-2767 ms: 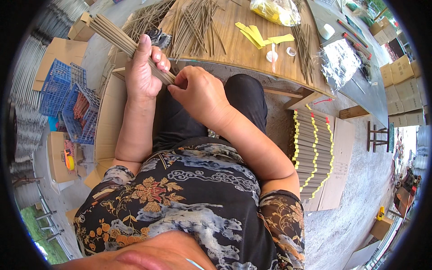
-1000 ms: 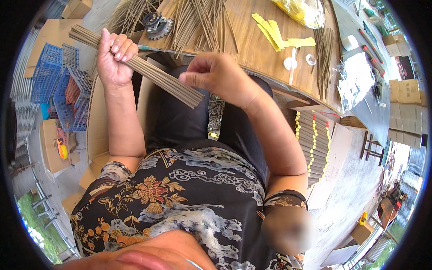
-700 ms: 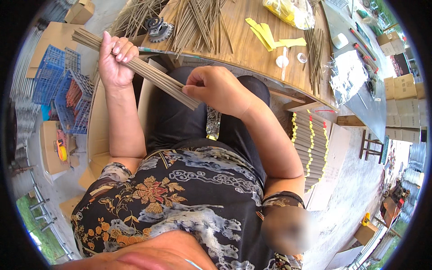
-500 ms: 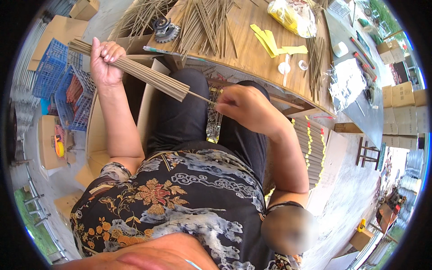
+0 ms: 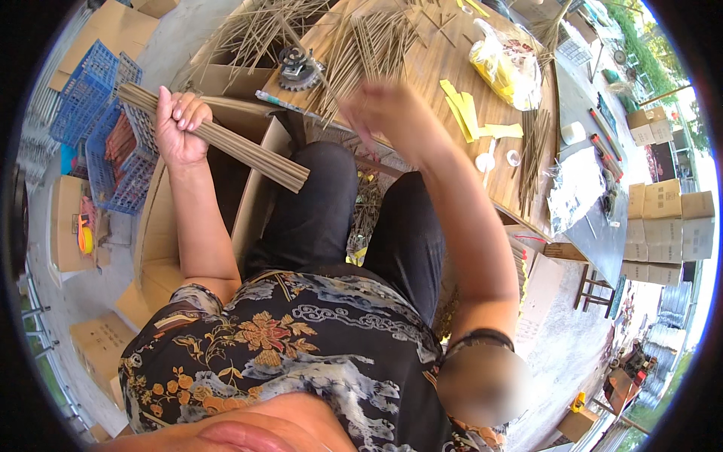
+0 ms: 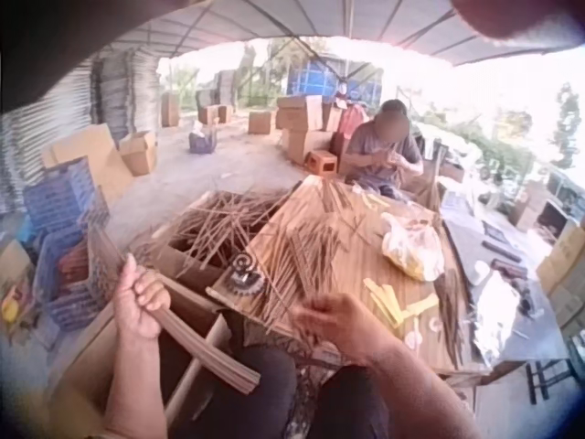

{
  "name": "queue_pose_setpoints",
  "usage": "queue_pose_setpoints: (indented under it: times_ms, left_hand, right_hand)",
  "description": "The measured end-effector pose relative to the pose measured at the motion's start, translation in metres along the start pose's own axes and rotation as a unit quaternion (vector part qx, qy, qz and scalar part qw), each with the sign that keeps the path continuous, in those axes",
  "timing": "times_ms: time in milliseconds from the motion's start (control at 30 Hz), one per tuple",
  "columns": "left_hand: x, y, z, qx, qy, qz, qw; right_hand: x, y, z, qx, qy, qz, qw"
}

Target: The person gathers thin sticks from a cardboard box, aligns them into a bundle, and secures the bundle with yellow tape. The person repeats this process to create multiple taped bundles.

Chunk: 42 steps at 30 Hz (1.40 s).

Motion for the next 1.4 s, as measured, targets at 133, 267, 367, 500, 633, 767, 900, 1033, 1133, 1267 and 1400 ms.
queue_pose_setpoints:
  times_ms: [133, 267, 367, 500, 633, 767, 900, 1033, 1133, 1267, 1400]
  left_hand:
    - [0.0, -0.014, -0.002, 0.01, -0.002, -0.031, 0.999]
    - [-0.003, -0.024, -0.009, 0.06, 0.012, -0.021, 0.998]
    - [-0.001, -0.034, -0.04, 0.075, 0.049, -0.001, 0.996]
    - [-0.006, -0.06, -0.079, 0.049, 0.129, -0.072, 0.988]
    - [-0.01, -0.068, -0.097, 0.091, 0.136, -0.022, 0.986]
    - [-0.011, -0.065, -0.097, 0.205, 0.072, 0.125, 0.968]
    - [-0.028, -0.074, -0.126, 0.167, 0.151, 0.075, 0.971]
    - [-0.028, -0.074, -0.133, 0.067, 0.19, -0.004, 0.98]
    - [-0.022, -0.066, -0.138, 0.096, 0.177, 0.056, 0.978]
    - [-0.006, -0.043, -0.125, 0.105, 0.151, 0.106, 0.977]
    - [0.001, -0.025, -0.121, 0.13, 0.153, 0.14, 0.969]
  right_hand:
    - [0.091, -0.019, -0.019, 0.153, 0.137, 0.018, 0.979]
    - [0.045, -0.064, -0.02, 0.008, 0.09, -0.076, 0.993]
    - [0.008, -0.091, -0.013, -0.098, 0.069, -0.184, 0.976]
    - [-0.026, -0.109, 0.001, 0.158, -0.084, -0.208, 0.961]
    - [-0.043, -0.095, 0.006, 0.016, -0.058, -0.144, 0.988]
    - [-0.057, -0.086, 0.007, -0.16, 0.04, 0.005, 0.986]
    - [-0.065, -0.085, 0.009, -0.012, -0.023, -0.068, 0.997]
    - [-0.074, -0.088, 0.015, 0.212, -0.069, -0.158, 0.962]
    - [-0.069, -0.08, 0.025, 0.193, -0.081, -0.147, 0.967]
    - [-0.046, -0.039, 0.055, 0.097, 0.023, -0.027, 0.995]
    - [-0.005, 0.042, 0.118, -0.174, -0.096, 0.21, 0.957]
Point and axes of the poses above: each hand's wrist, its own x-axis towards the middle knuckle, its own y-axis out of the back of the hand, z = x × y, the point moved 4 cm from there along x, towards the middle knuckle, and after that the axes turned 6 degrees about y, right-handed, at the moved point
